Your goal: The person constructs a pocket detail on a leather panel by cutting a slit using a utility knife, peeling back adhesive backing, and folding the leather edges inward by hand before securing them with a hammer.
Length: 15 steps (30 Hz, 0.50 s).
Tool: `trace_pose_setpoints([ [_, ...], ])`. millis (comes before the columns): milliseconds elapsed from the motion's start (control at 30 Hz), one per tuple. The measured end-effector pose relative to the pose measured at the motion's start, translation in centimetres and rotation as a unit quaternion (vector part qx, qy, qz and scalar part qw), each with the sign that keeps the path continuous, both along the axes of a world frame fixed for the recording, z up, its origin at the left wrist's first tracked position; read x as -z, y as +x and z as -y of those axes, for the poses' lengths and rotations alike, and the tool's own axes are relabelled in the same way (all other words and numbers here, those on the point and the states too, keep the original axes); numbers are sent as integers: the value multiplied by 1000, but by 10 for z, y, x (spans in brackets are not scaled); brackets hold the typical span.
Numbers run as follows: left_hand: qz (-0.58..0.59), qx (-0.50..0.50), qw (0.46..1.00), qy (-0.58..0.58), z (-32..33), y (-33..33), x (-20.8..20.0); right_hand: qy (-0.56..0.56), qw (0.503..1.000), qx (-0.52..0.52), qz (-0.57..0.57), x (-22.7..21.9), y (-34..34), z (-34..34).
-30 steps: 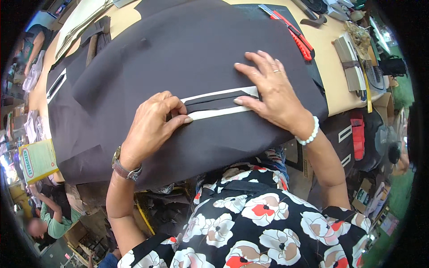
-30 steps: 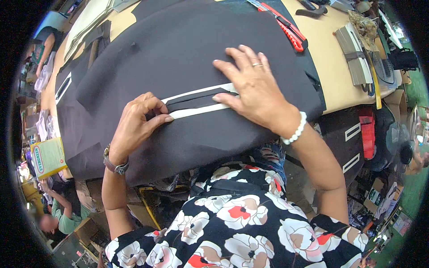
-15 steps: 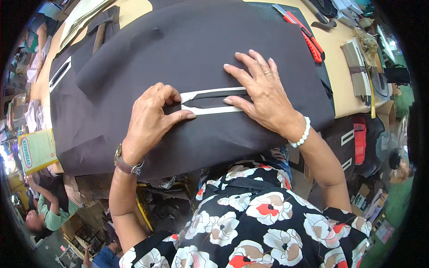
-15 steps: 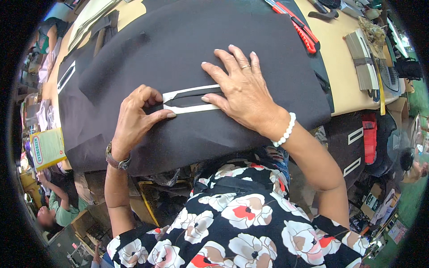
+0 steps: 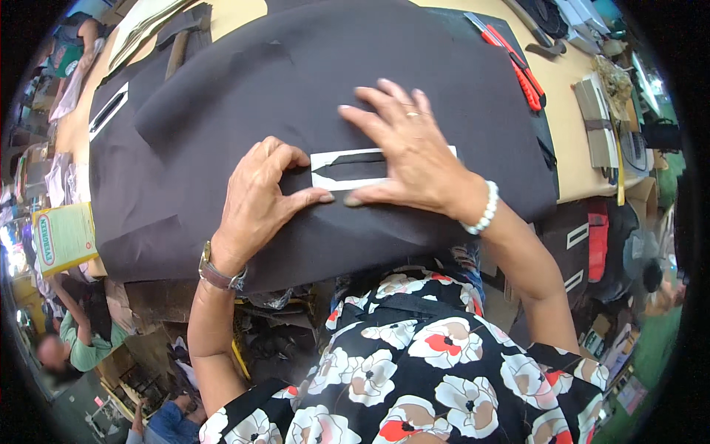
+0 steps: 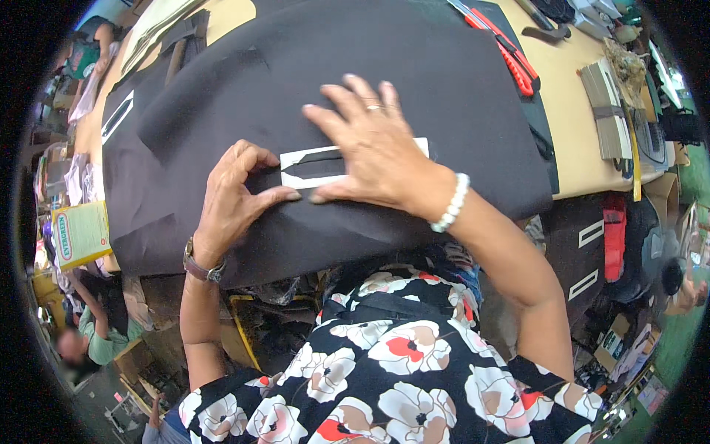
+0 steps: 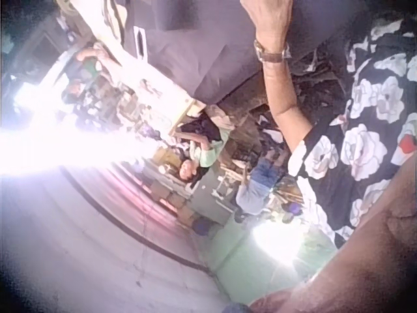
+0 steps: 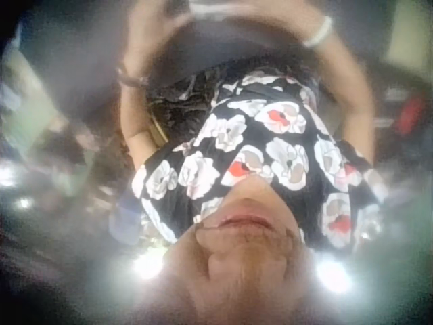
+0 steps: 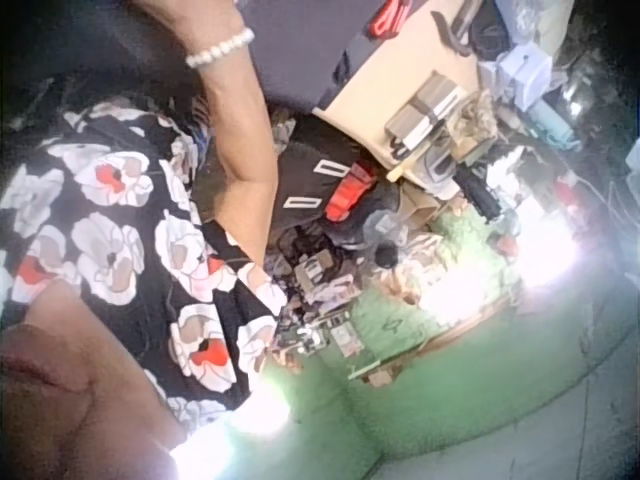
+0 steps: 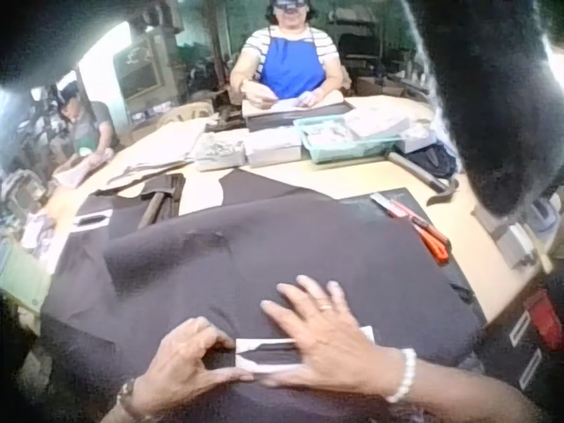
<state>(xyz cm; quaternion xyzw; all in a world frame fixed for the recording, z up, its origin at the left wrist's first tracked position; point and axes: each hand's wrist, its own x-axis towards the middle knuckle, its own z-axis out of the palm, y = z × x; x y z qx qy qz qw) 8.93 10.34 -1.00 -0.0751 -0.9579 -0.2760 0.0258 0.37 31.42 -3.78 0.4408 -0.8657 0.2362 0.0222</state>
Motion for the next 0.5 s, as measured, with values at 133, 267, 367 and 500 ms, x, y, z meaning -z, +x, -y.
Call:
trace_pose_setpoints([
  [133,0,-48,999,10,2,22,-12,57,995,78,-39,-7,-14,-60],
  [267,-131,-284,949,-41,-2,37,17,71,981,155,-93,-6,-42,-104],
  [367,-88,-309,947,-29,-8,45,34,68,983,132,-105,-11,-52,-102],
  [500,-159,-358,920,13,-15,46,21,86,991,48,-87,-20,-41,-70],
])
